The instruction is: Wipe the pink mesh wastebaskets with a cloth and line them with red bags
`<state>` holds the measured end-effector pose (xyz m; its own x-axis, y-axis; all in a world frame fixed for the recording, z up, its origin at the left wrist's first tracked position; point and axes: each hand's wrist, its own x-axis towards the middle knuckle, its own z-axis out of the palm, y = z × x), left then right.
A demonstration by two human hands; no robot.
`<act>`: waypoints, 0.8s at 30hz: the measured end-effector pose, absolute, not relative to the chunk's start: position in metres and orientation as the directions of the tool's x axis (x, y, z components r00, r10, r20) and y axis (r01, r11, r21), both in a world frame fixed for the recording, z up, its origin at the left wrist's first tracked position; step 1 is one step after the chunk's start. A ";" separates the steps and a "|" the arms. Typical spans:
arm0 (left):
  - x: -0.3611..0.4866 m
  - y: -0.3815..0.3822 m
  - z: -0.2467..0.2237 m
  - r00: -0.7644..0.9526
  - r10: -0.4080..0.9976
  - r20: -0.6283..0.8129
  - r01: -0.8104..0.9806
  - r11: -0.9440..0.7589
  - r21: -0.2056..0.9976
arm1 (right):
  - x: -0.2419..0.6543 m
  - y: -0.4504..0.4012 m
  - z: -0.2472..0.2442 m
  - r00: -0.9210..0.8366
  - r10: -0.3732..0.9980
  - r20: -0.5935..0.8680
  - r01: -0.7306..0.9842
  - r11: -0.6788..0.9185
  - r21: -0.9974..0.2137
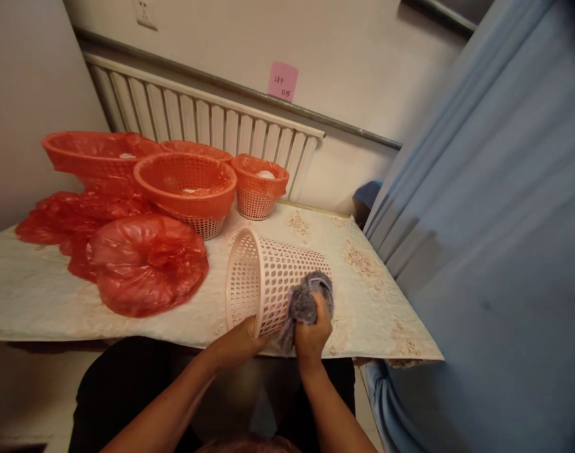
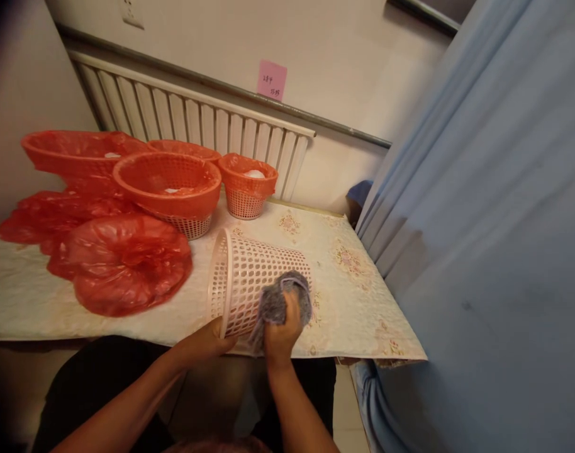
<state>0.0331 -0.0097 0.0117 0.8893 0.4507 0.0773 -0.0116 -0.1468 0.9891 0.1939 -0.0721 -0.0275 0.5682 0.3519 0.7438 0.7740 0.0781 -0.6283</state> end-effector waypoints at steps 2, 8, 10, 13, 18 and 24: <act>0.033 -0.008 0.009 0.884 0.464 0.061 0.011 -0.150 0.989 | 0.168 -0.075 -0.022 0.433 0.405 0.805 0.810 0.215 -0.545; 0.026 -0.015 0.000 0.886 0.460 0.049 0.078 -0.253 0.964 | 0.148 -0.061 0.023 0.299 0.457 0.838 0.796 0.365 -0.483; 0.022 -0.019 0.000 0.888 0.454 0.077 0.071 -0.300 0.951 | 0.153 -0.051 0.039 0.310 0.494 0.813 0.787 0.346 -0.511; 0.016 -0.022 -0.001 0.889 0.455 0.057 0.121 -0.352 0.928 | 0.159 -0.039 0.057 0.329 0.549 0.768 0.762 0.327 -0.559; 0.020 -0.022 -0.002 0.885 0.466 0.013 0.143 -0.298 0.944 | 0.160 -0.035 0.060 0.326 0.572 0.752 0.754 0.322 -0.572; 0.043 -0.024 0.025 0.760 0.642 0.102 -0.102 -0.037 0.994 | 0.157 -0.050 0.052 0.319 0.556 0.767 0.771 0.318 -0.551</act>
<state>0.0431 -0.0240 0.0253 0.7595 0.6425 0.1019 -0.1022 -0.0369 0.9941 0.1571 -0.0503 0.0523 0.3190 0.5564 0.7672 0.7714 0.3178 -0.5512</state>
